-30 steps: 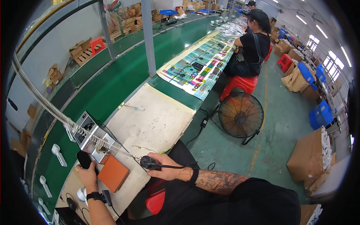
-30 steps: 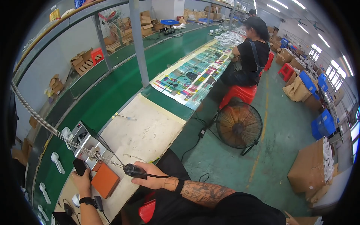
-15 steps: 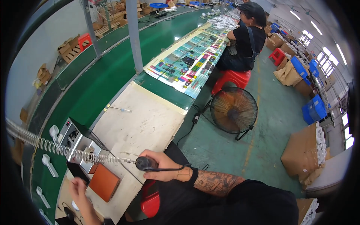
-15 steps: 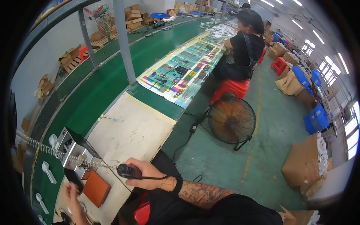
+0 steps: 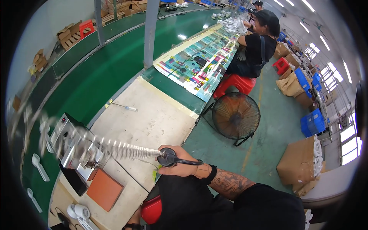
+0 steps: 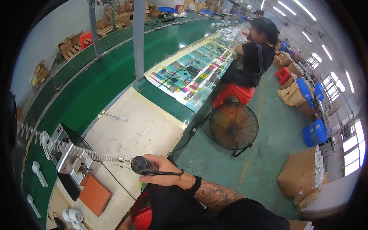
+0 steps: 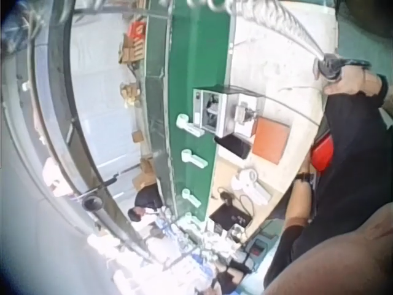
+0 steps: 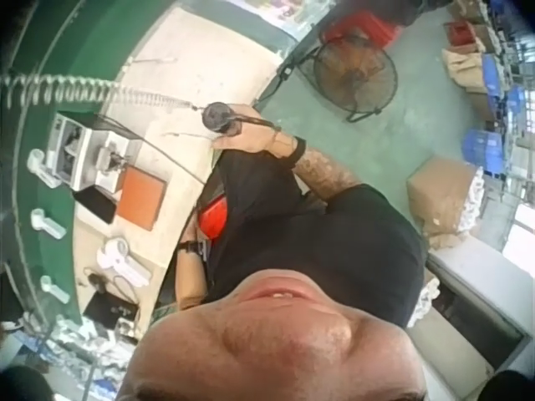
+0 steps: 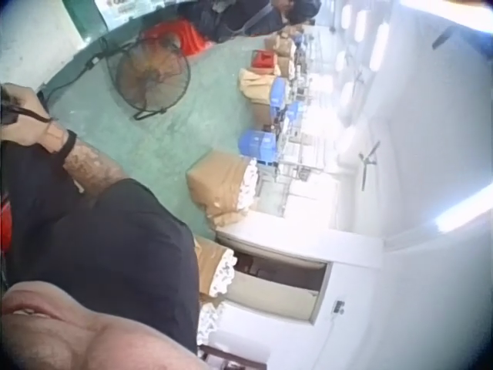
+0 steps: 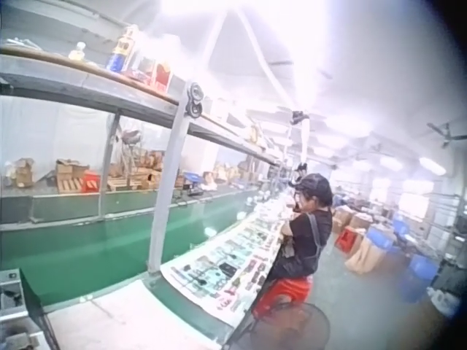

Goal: Assemble small plastic electronic components using a specialized electric screwdriver on a factory workbench.

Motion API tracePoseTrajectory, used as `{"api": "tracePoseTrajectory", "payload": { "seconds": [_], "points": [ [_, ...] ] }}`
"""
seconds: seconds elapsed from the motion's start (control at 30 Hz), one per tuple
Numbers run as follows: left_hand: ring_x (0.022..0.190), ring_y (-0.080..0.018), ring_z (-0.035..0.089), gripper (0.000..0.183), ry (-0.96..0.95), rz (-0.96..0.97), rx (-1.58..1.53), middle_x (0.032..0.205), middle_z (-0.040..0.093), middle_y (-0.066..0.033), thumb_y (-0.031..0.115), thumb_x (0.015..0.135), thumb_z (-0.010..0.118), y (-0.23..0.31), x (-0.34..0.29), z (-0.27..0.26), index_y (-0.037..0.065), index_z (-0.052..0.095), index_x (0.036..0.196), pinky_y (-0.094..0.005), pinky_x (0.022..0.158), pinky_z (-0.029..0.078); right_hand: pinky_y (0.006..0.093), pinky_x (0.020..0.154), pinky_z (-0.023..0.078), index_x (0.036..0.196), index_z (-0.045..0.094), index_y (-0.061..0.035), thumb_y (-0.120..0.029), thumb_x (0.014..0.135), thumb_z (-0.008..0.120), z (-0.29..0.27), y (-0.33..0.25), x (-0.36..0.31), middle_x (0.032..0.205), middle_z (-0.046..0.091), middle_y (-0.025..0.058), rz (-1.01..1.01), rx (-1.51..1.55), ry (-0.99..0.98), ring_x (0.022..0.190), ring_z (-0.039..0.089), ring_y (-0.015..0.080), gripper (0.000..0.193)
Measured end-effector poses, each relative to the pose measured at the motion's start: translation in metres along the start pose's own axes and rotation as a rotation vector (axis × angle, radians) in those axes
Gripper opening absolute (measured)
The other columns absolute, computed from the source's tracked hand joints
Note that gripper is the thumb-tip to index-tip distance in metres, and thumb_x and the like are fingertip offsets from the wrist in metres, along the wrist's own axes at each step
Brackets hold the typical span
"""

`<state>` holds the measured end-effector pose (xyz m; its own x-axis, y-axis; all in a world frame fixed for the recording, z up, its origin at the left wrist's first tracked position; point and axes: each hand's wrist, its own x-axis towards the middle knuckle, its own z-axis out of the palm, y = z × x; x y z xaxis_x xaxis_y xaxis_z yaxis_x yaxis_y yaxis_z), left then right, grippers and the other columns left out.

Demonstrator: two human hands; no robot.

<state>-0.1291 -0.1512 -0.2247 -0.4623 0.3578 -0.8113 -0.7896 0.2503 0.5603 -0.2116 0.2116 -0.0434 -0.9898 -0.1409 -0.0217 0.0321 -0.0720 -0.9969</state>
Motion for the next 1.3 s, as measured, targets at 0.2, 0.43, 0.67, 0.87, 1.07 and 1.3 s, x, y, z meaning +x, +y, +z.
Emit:
{"api": "tracePoseTrajectory", "payload": {
  "seconds": [0.2,0.43,0.67,0.87,1.07,1.3],
  "points": [
    [0.081,-0.0114,0.059,0.02,-0.075,0.051,0.019,0.082,0.063,-0.0034,0.023,0.101,0.066,0.02,0.027,-0.018,0.006,0.066,0.091,-0.0261,0.07,0.046,0.0253,0.085,0.053,0.133,0.057,-0.0024,-0.006,0.087,0.085,0.003,0.006,0.002,0.113,0.063,-0.0009,0.124,0.249,0.061,0.101,0.057,0.0064,0.054],
    [0.082,-0.0115,0.059,0.02,-0.125,0.074,-0.033,0.082,0.063,-0.0035,0.024,0.101,0.066,0.012,0.047,-0.038,0.006,0.066,0.091,-0.0261,0.071,0.046,0.0238,0.071,0.047,0.114,0.062,-0.0028,-0.007,0.086,0.083,0.007,0.008,0.013,0.086,0.064,0.0015,0.1,0.211,0.078,0.078,0.061,0.0075,0.035],
    [0.082,-0.0115,0.059,0.02,-0.144,0.052,-0.077,0.083,0.064,-0.0036,0.024,0.101,0.065,-0.011,0.06,-0.05,0.006,0.066,0.092,-0.0262,0.071,0.046,0.0271,0.07,0.046,0.119,0.056,0.0027,-0.021,0.084,0.079,0.009,0.011,0.023,0.08,0.064,0.0044,0.129,0.108,0.107,0.072,0.058,0.0114,0.049],
    [0.082,-0.0116,0.06,0.02,-0.156,0.066,-0.094,0.084,0.064,-0.0038,0.024,0.101,0.065,-0.009,0.076,-0.043,0.006,0.066,0.092,-0.0263,0.071,0.046,0.0275,0.069,0.045,0.12,0.057,0.0013,-0.027,0.084,0.081,0.008,0.011,0.025,0.08,0.064,0.0049,0.19,0.104,0.096,0.072,0.058,0.0121,0.052],
    [0.083,-0.0116,0.06,0.02,-0.153,0.079,-0.105,0.084,0.064,-0.0039,0.024,0.101,0.065,-0.013,0.083,-0.039,0.006,0.066,0.092,-0.0264,0.072,0.047,0.0272,0.07,0.044,0.12,0.057,0.0004,-0.028,0.083,0.082,0.011,0.012,0.026,0.08,0.063,0.0039,0.188,0.115,0.111,0.071,0.057,0.0119,0.053],
    [0.083,-0.0117,0.06,0.02,-0.167,0.08,-0.117,0.085,0.065,-0.004,0.024,0.102,0.065,-0.025,0.085,-0.032,0.006,0.066,0.093,-0.0265,0.072,0.047,0.0276,0.07,0.044,0.119,0.058,0.0003,-0.028,0.082,0.082,0.012,0.01,0.028,0.079,0.063,0.0041,0.219,0.102,0.11,0.072,0.057,0.0118,0.052]
  ]
}}
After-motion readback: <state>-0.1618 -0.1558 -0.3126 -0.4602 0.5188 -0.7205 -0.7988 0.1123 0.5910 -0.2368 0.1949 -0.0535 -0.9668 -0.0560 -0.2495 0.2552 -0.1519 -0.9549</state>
